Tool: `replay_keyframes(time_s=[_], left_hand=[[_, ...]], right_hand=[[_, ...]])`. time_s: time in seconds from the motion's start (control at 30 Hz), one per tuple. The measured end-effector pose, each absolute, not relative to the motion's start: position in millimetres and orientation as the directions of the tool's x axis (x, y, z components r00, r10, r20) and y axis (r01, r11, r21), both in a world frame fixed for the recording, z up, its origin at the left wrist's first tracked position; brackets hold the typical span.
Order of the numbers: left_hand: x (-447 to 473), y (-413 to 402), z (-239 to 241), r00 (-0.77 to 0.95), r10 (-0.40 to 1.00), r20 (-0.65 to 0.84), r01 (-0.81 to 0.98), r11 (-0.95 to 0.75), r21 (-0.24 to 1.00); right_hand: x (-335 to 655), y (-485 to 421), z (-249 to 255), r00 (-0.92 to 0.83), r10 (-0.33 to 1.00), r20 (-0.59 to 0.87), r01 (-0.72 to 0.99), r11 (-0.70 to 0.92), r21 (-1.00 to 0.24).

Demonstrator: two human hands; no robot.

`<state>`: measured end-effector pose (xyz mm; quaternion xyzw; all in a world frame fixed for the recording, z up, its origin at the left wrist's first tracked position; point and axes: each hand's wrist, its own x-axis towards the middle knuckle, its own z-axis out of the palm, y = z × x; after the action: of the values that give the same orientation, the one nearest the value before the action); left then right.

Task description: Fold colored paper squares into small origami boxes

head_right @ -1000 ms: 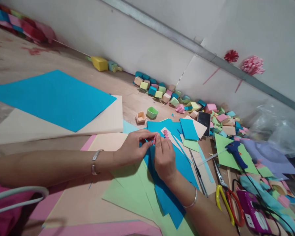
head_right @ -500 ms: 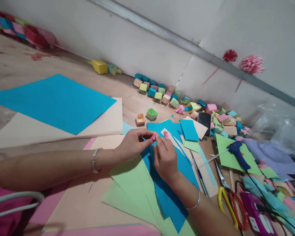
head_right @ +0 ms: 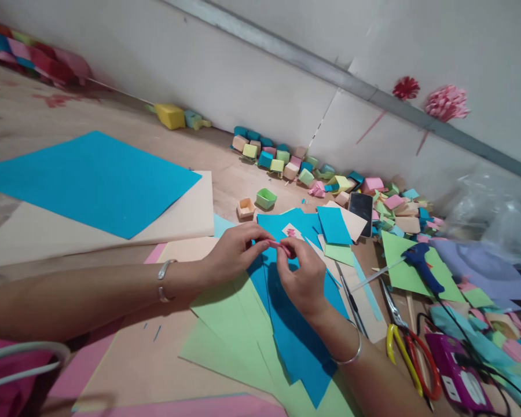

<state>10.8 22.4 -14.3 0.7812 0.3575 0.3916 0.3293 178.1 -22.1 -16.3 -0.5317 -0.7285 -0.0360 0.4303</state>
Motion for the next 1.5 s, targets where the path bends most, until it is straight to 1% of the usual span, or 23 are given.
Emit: replay_keyframes(time_s=[0.07,0.2,0.37,0.67,0.87,1.2,1.5], left_hand=[[10.6,22.2,-15.0,0.448,0.807,0.385,0.297,-0.54,0.787],[11.1,19.9,-16.7,0.46,0.792,0.402,0.291,-0.562,0.774],[12.2,17.7,-16.3,0.466,0.791,0.396,0.295,-0.561,0.774],[13.1,15.2,-15.0,0.467,0.801,0.374,0.31,-0.544,0.779],[12.7,14.3,-14.0,0.469,0.796,0.382,0.312,-0.554,0.772],[12.3,13.9,-13.0,0.474,0.797,0.376,0.312,-0.551,0.774],[12.9,14.4,-13.0,0.444,0.822,0.356,0.308,-0.513,0.802]], right_hand=[[178.1,-22.1,-16.0,-0.047,0.765,0.642,0.793,0.419,-0.441],[176.5,-22.5,-14.6,-0.04,0.772,0.634,0.79,0.413,-0.453],[174.8,-23.3,-13.0,-0.027,0.811,0.585,0.783,0.381,-0.492],[174.7,-23.9,-14.8,-0.029,0.837,0.546,0.798,0.348,-0.491],[174.1,-25.0,-12.4,-0.045,0.833,0.552,0.793,0.366,-0.488],[173.7,-26.4,-12.4,-0.046,0.839,0.542,0.77,0.375,-0.515],[175.0,-25.4,-11.4,-0.056,0.843,0.536,0.766,0.38,-0.518]])
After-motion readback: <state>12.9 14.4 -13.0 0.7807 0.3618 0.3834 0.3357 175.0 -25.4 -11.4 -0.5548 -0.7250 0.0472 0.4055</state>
